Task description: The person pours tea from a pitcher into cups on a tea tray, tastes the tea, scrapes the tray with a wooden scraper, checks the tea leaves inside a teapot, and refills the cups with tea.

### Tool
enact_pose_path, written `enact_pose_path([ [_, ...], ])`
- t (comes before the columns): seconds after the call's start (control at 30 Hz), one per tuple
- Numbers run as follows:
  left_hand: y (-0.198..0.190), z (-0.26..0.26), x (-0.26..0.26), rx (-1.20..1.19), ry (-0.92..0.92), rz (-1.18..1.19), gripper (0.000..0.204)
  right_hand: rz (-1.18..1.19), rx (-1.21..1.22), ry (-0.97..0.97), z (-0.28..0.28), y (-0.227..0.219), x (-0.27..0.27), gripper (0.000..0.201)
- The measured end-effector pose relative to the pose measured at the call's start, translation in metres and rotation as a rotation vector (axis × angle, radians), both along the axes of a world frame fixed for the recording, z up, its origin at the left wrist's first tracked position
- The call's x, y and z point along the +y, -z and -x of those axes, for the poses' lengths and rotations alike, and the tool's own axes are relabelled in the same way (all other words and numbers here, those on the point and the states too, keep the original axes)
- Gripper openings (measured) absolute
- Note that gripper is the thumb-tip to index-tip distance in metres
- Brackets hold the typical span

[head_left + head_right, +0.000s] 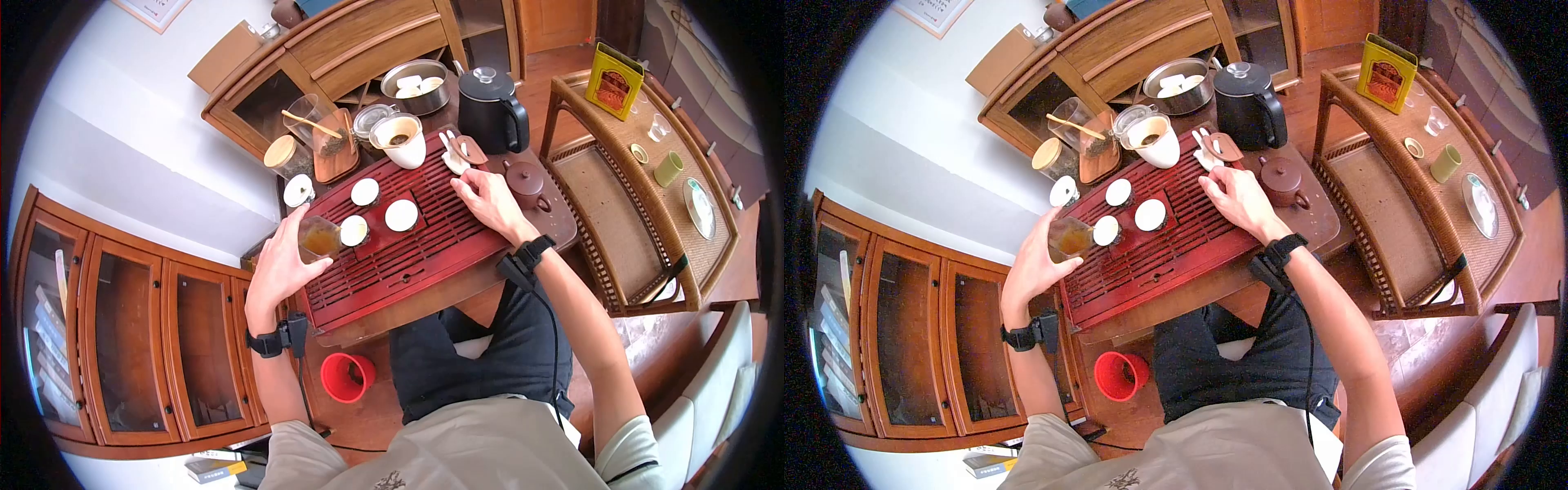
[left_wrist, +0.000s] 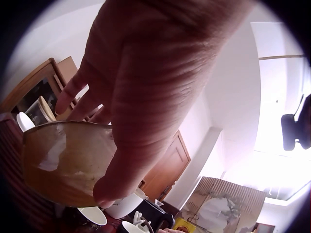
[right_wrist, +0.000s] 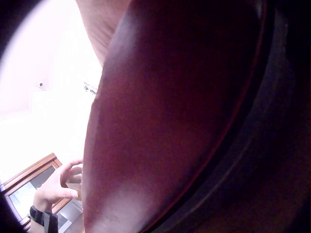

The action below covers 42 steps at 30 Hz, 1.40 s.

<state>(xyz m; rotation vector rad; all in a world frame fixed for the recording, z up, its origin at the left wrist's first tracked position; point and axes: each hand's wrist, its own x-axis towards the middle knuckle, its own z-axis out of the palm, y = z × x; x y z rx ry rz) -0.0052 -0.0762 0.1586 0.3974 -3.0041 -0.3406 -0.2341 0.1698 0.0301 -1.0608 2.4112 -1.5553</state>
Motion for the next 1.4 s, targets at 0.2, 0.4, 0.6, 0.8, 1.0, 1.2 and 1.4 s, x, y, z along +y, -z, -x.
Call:
enact_pose_path([
  [0.2,-0.004,-0.001,0.000,-0.005,-0.022,0.012,0.090,0.015,-0.001,0.001,-0.001,-0.002,0.000,0.033],
  [0.4,-0.009,-0.001,0.003,0.001,-0.017,0.053,0.090,0.017,-0.003,0.001,0.000,0.001,0.000,0.033],
  [0.6,-0.011,0.000,0.006,-0.002,-0.025,0.062,0.089,-0.002,-0.021,-0.005,0.000,-0.001,0.000,0.033],
  [0.8,-0.007,0.000,0.003,-0.033,-0.007,0.065,0.090,0.016,0.008,-0.009,0.000,-0.001,0.000,0.033],
  [1.0,-0.006,-0.002,0.001,-0.034,-0.019,0.044,0.091,-0.004,-0.013,0.001,-0.001,-0.002,0.000,0.033],
  [1.2,-0.001,-0.003,-0.003,0.048,-0.055,-0.088,0.088,0.008,-0.004,0.002,0.000,0.000,0.000,0.034],
  [1.4,0.008,-0.001,-0.011,0.245,-0.029,-0.256,0.090,0.011,-0.008,-0.002,0.000,0.001,0.000,0.034],
])
